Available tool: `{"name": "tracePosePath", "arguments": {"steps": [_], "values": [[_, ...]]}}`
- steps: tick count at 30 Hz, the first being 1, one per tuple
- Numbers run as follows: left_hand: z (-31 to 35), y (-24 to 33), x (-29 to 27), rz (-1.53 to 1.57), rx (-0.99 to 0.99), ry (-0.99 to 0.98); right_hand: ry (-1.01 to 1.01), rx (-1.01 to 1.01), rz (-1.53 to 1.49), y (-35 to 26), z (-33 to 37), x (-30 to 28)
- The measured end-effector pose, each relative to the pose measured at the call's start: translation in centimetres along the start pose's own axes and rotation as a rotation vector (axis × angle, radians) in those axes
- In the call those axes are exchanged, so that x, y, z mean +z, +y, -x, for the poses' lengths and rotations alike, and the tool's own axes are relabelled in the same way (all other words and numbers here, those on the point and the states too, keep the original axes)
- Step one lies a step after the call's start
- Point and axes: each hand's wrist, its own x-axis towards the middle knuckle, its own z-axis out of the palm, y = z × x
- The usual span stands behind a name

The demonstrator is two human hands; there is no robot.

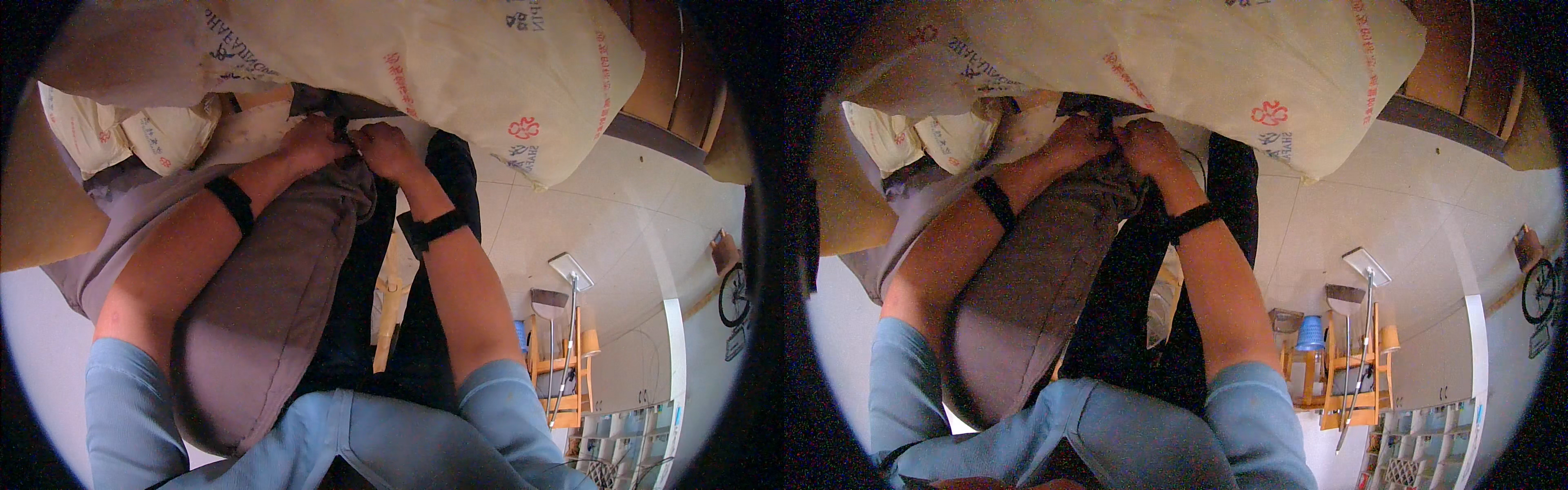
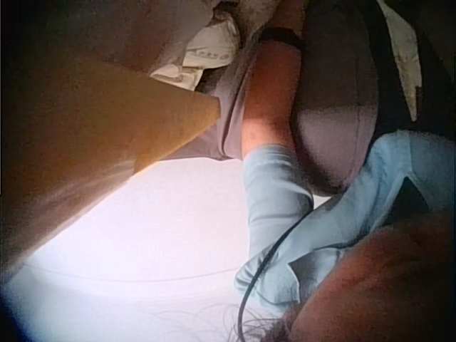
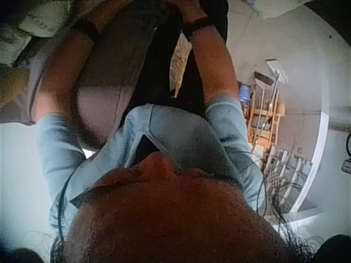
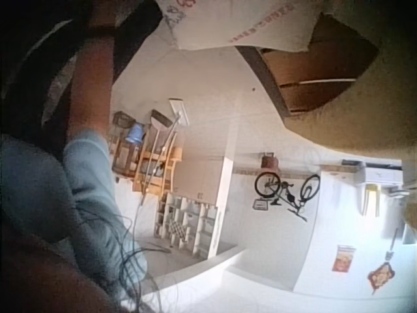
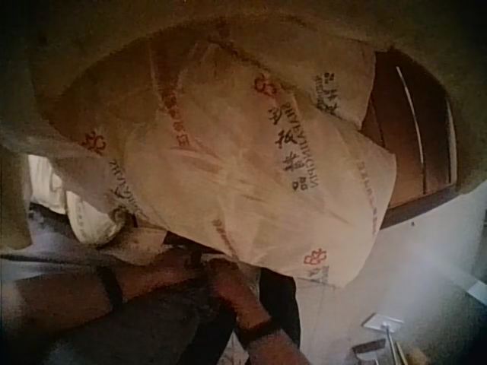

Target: The person assembles a sofa by inserting foam cushions into fabric covers and fastening them with a staple gun. They handle multiple cushions and covers, positioning and securing each piece on the sofa frame.

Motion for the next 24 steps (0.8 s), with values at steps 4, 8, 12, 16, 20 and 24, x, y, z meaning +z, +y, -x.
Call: {"name": "tracePosePath", "arguments": {"steps": [4,8,12,16,20,24], "values": [[0.3,-0.1,-0.1,0.034,0.018,-0.014,-0.208,0.339,-0.099,-1.1,-1.5,-1.0],[0.3,0.1,0.1,0.09,-0.014,-0.037,-0.168,0.418,-0.015,-2.7,-2.0,-1.5],[0.5,0.7,-0.1,-0.043,0.079,-0.008,-0.176,0.395,0.042,-2.0,-1.0,0.1],[1.8,-0.9,-0.5,-0.097,0.098,-0.031,0.151,0.24,-0.181,-3.7,5.9,-2.0],[2.8,0.1,-0.8,-0.141,0.073,0.011,0.17,0.54,-0.487,-3.3,5.5,-4.1],[3.5,1.4,-2.1,-0.308,0.186,0.149,0.109,0.425,-0.229,-2.9,0.4,-0.8]]}}
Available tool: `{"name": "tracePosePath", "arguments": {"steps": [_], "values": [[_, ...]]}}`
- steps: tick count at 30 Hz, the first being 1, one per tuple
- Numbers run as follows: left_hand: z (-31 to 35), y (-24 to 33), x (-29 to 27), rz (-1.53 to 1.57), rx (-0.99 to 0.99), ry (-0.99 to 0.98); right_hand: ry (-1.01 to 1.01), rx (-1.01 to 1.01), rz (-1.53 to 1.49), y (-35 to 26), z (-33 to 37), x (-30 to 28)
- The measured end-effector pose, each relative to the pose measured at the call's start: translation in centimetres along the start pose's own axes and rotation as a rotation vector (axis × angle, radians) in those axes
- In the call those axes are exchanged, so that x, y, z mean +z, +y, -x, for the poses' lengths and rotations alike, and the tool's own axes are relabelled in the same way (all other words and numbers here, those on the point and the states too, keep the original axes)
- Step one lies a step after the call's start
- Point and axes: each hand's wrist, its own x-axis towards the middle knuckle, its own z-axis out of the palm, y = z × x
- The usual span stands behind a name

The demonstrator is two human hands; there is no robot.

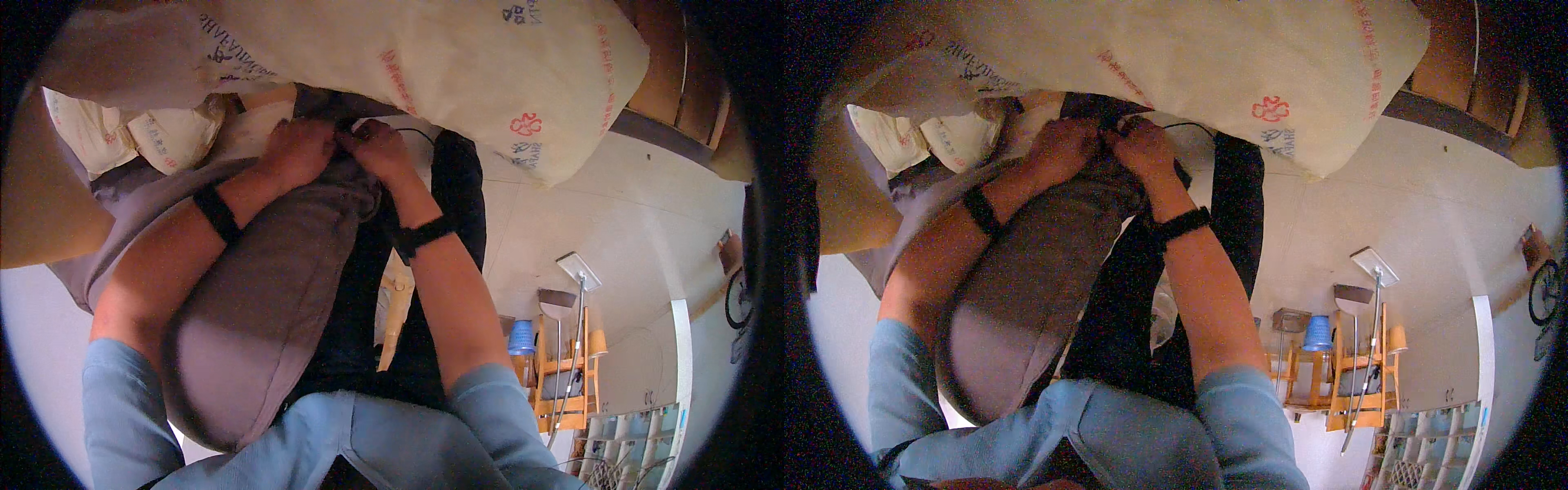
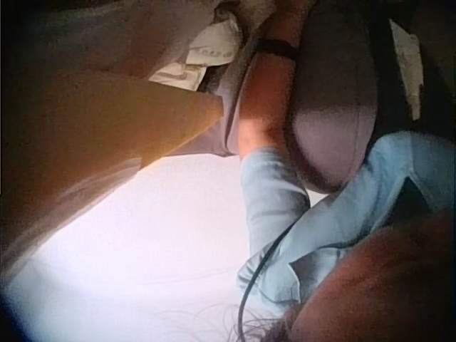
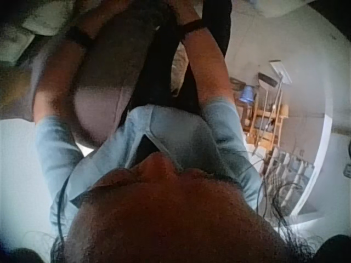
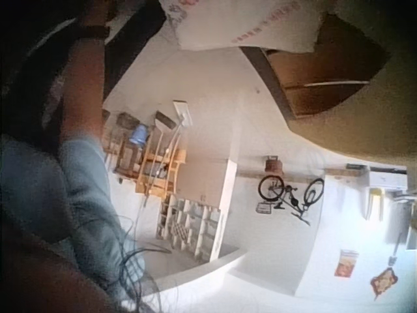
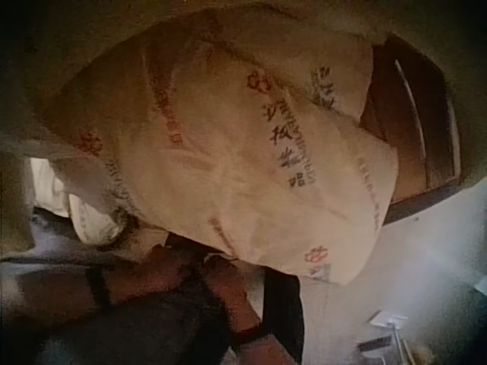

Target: The person assembles a sofa by inserting foam cushions into fabric covers and fastening them with a staple gun. They handle multiple cushions and covers, positioning and securing each piece on the sofa frame.

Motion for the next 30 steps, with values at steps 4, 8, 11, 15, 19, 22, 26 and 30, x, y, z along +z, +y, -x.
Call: {"name": "tracePosePath", "arguments": {"steps": [4,8,11,15,19,22,26,30], "values": [[-1.0,0.6,-2.3,-0.235,0.422,0.299,0.051,-0.074,-0.05,1.3,0.2,1.9],[-3.2,-1.0,0.0,-0.148,0.579,0.287,0.17,0.036,-0.219,1.1,2.4,2.5],[-3.6,-2.5,1.2,-0.155,0.416,0.131,0.089,0.172,-0.739,1.5,2.7,3.6],[-3.2,-2.7,0.7,-0.257,0.389,0.03,0.097,0.164,-0.912,1.9,3.3,4.3],[-3.7,-1.4,0.5,-0.327,0.387,-0.113,0.103,0.08,-0.736,1.3,4.4,4.4],[-3.4,-2.5,1.9,-0.312,0.429,0.009,0.195,0.008,-0.471,-0.5,5.0,2.5],[-4.2,-3.2,2.6,-0.276,0.484,0.142,0.23,-0.079,-0.365,0.0,3.3,1.6],[-4.3,-2.2,1.6,-0.234,0.378,-0.086,0.182,-0.02,-0.161,0.6,0.9,2.1]]}}
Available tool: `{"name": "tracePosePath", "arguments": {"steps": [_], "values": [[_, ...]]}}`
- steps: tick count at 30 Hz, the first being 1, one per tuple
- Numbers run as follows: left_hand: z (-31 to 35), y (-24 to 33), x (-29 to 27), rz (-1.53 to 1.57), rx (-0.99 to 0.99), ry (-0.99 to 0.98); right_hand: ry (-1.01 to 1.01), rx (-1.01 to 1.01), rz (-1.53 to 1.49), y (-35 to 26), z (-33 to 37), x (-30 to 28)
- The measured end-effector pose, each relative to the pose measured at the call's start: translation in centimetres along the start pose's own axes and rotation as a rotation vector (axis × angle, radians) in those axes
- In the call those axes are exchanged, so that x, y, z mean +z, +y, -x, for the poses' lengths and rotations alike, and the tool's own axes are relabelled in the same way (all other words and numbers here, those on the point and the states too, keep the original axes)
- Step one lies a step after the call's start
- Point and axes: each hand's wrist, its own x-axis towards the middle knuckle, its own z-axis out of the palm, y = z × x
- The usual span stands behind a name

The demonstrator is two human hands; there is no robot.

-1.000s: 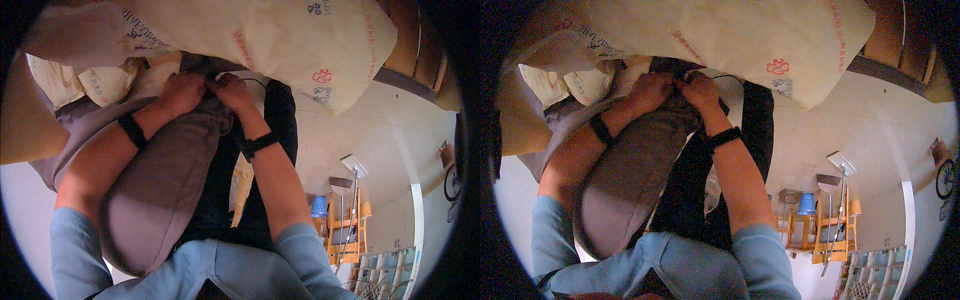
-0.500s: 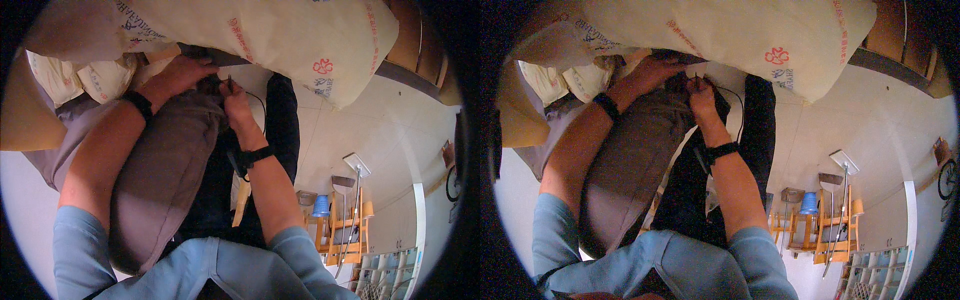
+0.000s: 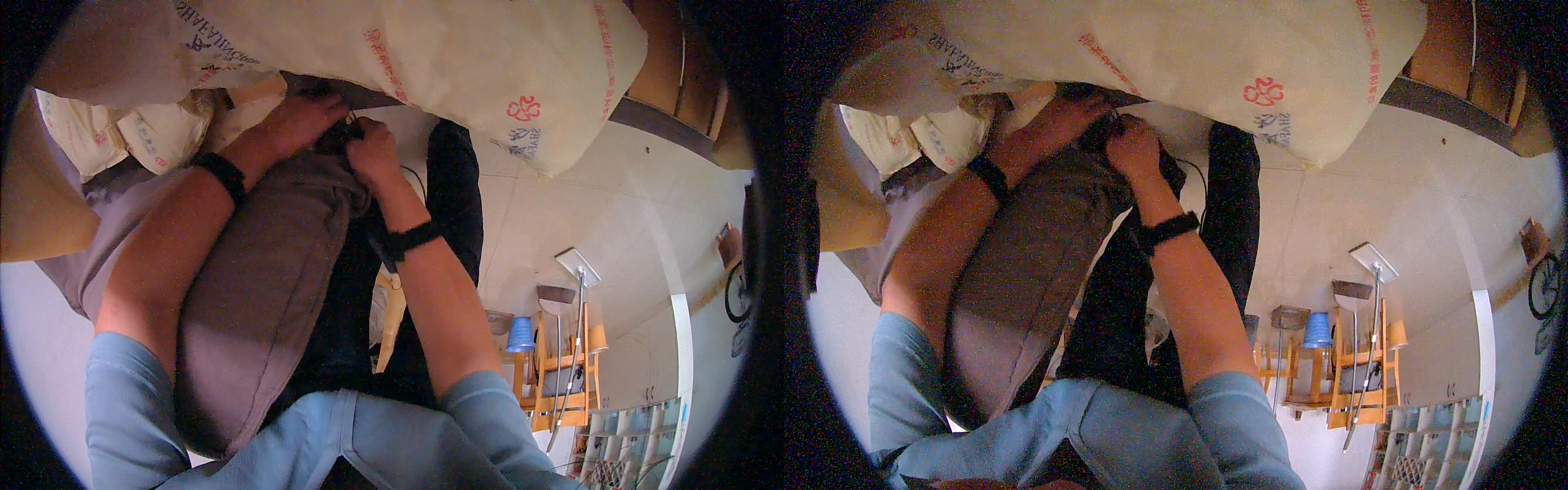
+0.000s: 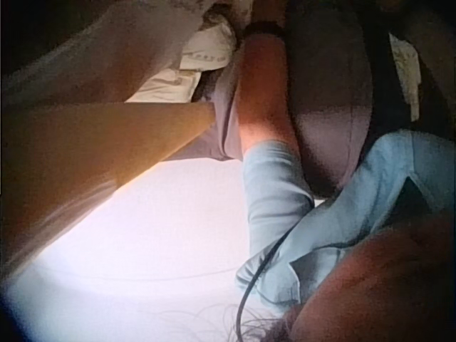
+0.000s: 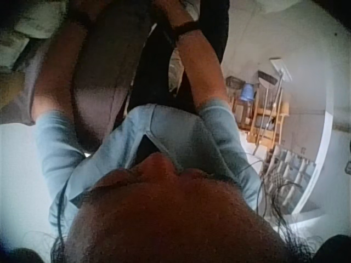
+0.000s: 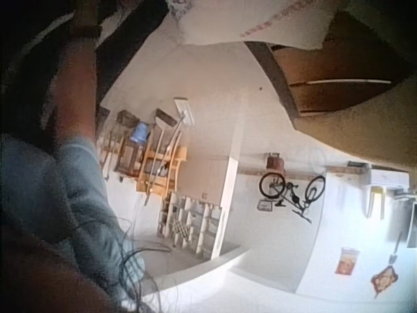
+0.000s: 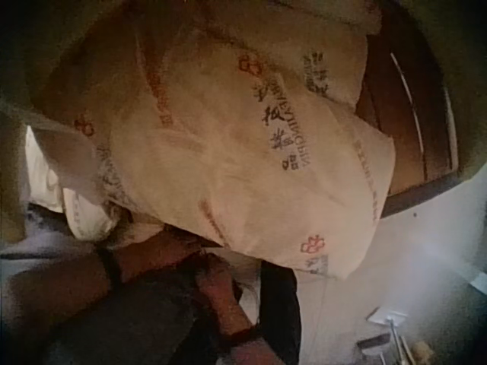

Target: The person assembles a sofa by inserting foam cushions into fabric covers and fastening them with a staple gun. They handle multiple cushions and covers, positioning and securing each piece on the sofa frame.

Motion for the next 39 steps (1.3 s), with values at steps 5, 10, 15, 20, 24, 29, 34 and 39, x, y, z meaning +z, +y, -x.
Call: {"name": "tracePosePath", "arguments": {"steps": [5,10,15,20,24,29,34,39], "values": [[0.6,-1.1,2.1,-0.061,0.13,0.354,-0.205,0.129,-0.074,-1.1,-0.6,-1.1],[1.1,-0.6,0.8,0.043,-0.172,0.118,-0.139,0.328,-0.582,0.6,8.7,-0.5],[1.5,0.7,-1.0,-0.051,-0.18,0.208,-0.103,0.394,-0.695,-1.9,10.1,-2.8],[1.7,2.5,-3.1,-0.008,0.054,0.232,0.225,-0.01,-0.602,-1.1,7.7,-2.5],[1.2,1.9,-2.2,-0.126,0.024,0.146,-0.161,0.294,-1.47,-1.5,6.7,-3.2],[1.5,1.8,-1.5,-0.164,-0.053,0.095,-0.225,0.316,-1.482,-1.9,9.6,-4.2],[1.5,1.3,-1.4,-0.207,-0.132,0.201,-0.163,0.317,-1.388,-2.6,12.0,-4.5],[1.2,2.0,-2.3,-0.187,-0.118,0.209,-0.062,0.457,-1.177,-2.5,11.6,-5.3]]}}
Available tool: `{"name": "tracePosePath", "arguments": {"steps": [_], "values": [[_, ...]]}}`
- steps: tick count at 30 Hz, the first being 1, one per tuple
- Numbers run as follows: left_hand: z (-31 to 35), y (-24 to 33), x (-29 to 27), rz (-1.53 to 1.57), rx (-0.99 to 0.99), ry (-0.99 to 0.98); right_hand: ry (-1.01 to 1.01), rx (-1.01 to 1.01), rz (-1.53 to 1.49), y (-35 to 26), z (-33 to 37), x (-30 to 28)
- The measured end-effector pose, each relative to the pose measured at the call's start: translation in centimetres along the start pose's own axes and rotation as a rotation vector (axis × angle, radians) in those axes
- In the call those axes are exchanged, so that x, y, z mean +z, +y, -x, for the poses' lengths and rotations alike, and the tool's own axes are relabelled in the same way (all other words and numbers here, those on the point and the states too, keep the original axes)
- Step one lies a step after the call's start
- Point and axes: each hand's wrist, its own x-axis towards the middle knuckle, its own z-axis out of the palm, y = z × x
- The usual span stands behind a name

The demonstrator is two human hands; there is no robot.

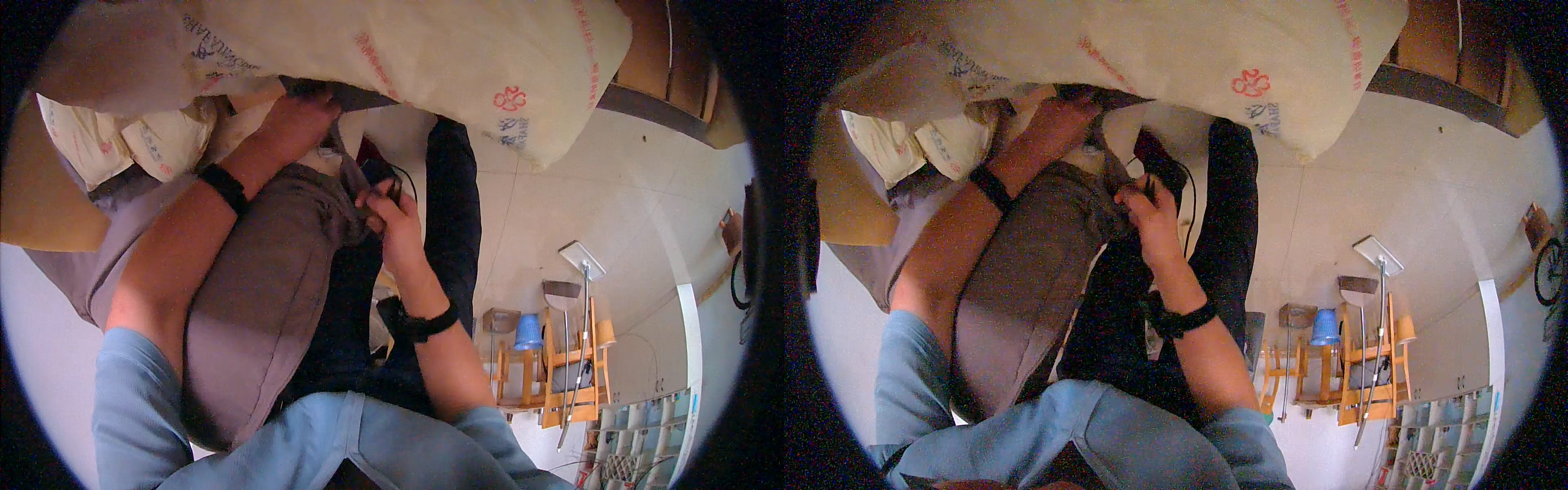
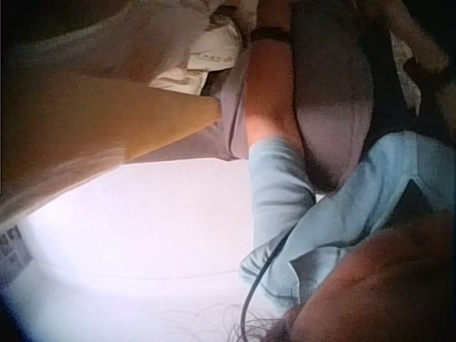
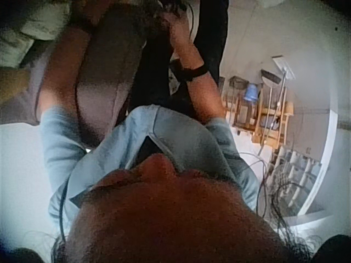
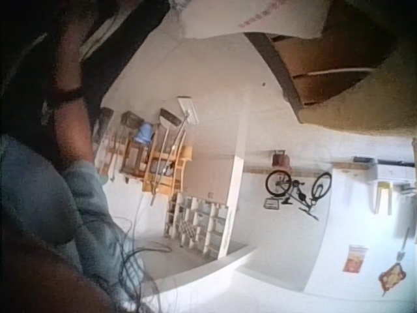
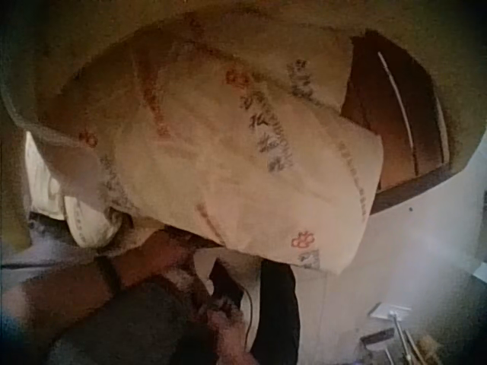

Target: The person assembles a sofa by inserting foam cushions into fabric covers and fastening them with a staple gun. They handle multiple cushions and covers, positioning and securing each piece on the sofa frame.

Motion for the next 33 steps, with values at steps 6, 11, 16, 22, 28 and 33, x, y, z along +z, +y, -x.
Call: {"name": "tracePosePath", "arguments": {"steps": [6,11,16,22,28,33], "values": [[-0.6,1.2,0.1,-0.015,0.078,0.085,0.071,-0.367,1.31,-0.6,-5.5,-0.1],[-0.5,1.2,-1.5,0.202,0.086,-0.046,0.046,-0.448,1.342,-0.7,-7.1,-1.0],[-0.6,1.7,-2.2,0.453,0.099,-0.301,-0.028,-0.262,0.973,0.8,-7.9,-2.2],[-0.7,1.2,-1.2,0.696,0.177,-0.331,-0.094,-0.203,0.488,4.0,-9.1,-3.5],[-0.7,1.2,-0.2,0.711,0.203,-0.341,-0.213,-0.03,0.406,1.2,-7.7,-2.5],[-0.5,0.8,1.6,0.717,0.267,-0.262,-0.057,-0.153,0.451,2.6,-7.5,-1.8]]}}
